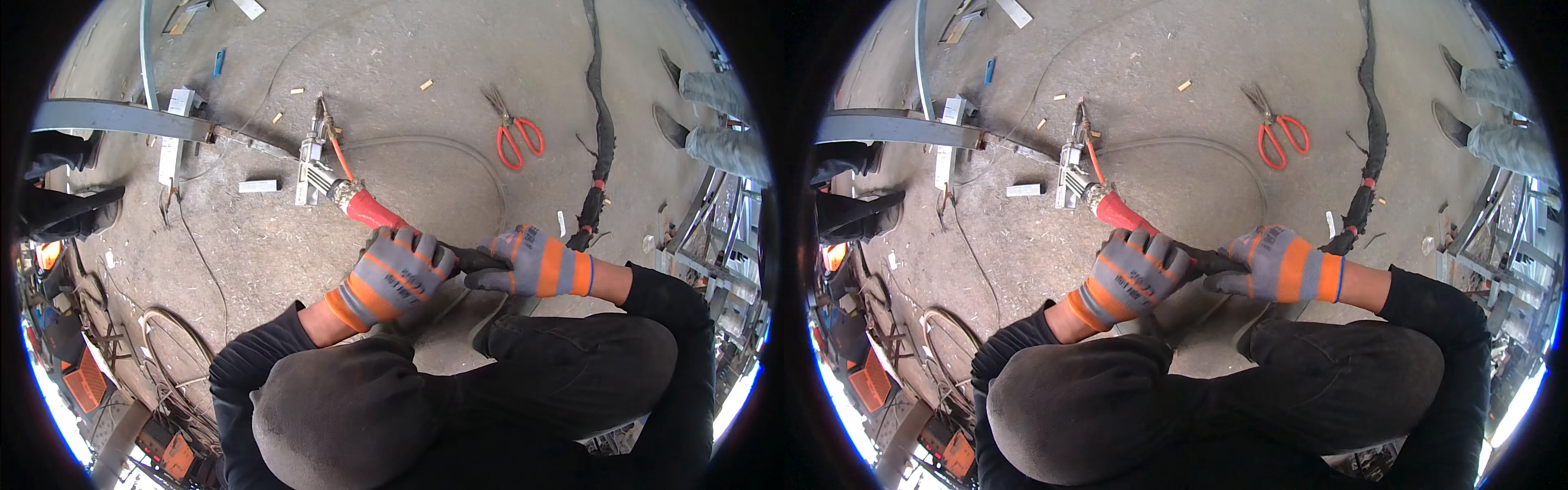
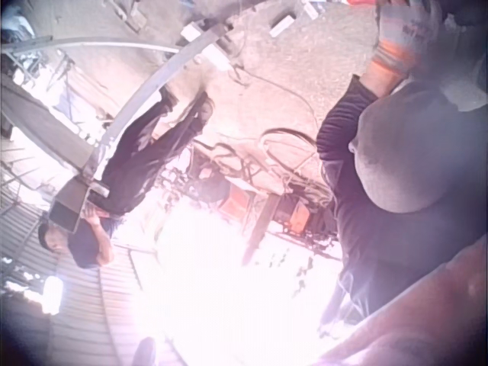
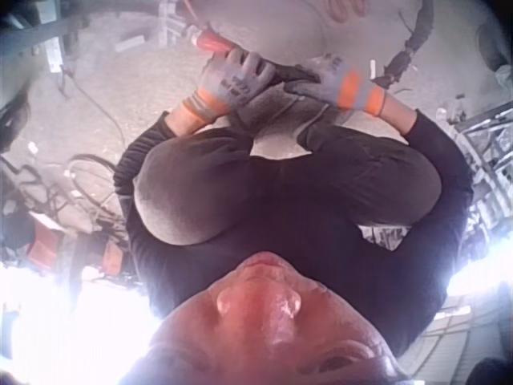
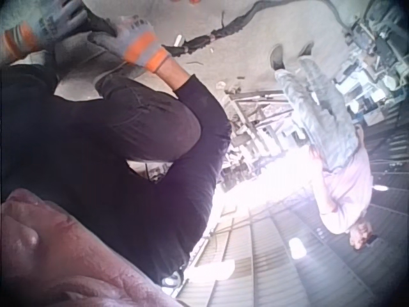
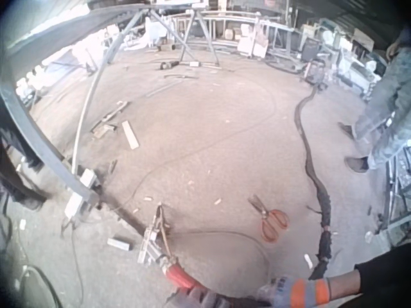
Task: The person uses scissors to cut and remove the red and black insulation from a thick cable in a workshop. They hold the cable with one hand and cut the insulation with the other, then peel away the cut sections.
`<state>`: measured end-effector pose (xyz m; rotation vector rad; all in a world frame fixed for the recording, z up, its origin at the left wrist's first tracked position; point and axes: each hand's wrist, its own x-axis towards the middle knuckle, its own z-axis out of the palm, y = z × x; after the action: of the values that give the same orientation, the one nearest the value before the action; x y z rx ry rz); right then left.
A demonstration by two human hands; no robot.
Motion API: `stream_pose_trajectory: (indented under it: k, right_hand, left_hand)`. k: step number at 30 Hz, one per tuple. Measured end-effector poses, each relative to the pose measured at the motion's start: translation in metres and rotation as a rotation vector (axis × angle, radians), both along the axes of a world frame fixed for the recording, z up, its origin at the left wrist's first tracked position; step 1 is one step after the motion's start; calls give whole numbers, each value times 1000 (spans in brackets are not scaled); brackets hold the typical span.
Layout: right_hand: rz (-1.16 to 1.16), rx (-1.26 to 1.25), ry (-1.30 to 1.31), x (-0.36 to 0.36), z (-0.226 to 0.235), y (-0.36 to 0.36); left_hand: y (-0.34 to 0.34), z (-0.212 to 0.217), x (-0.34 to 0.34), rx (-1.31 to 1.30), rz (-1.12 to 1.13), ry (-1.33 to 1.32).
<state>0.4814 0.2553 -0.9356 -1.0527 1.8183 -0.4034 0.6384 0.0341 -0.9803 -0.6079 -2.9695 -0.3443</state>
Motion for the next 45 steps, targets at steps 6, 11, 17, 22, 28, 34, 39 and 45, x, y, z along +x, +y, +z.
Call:
stream_pose_trajectory:
  k: [6, 11, 17, 22, 28, 34, 39, 45]
  right_hand:
    - [110, 34, 124, -5, -3, 11]
    - [59, 124, 106, -8, -5, 24]
    - [48, 39, 83, -8, -6, 28]
    - [47, 63, 18, -10, -11, 27]
    - [41, 59, 36, -13, -17, 31]
    - [122, 121, 108, -4, -22, 29]
    - [133, 108, 144, -4, -32, 31]
    - [106, 96, 86, -7, -39, 37]
  left_hand:
    - [-27, -11, -18, 300, -234, -252]
    - [-66, -34, -15, 426, -305, -53]
    - [-79, -58, 22, 406, -141, -49]
    - [-73, -72, 41, 542, -26, -107]
    - [-54, -63, 36, 673, 151, -249]
    - [-25, -32, 7, 365, 38, -132]
    - [-3, -55, 2, 357, 81, -320]
    - [-18, -96, 38, 908, 127, -478]
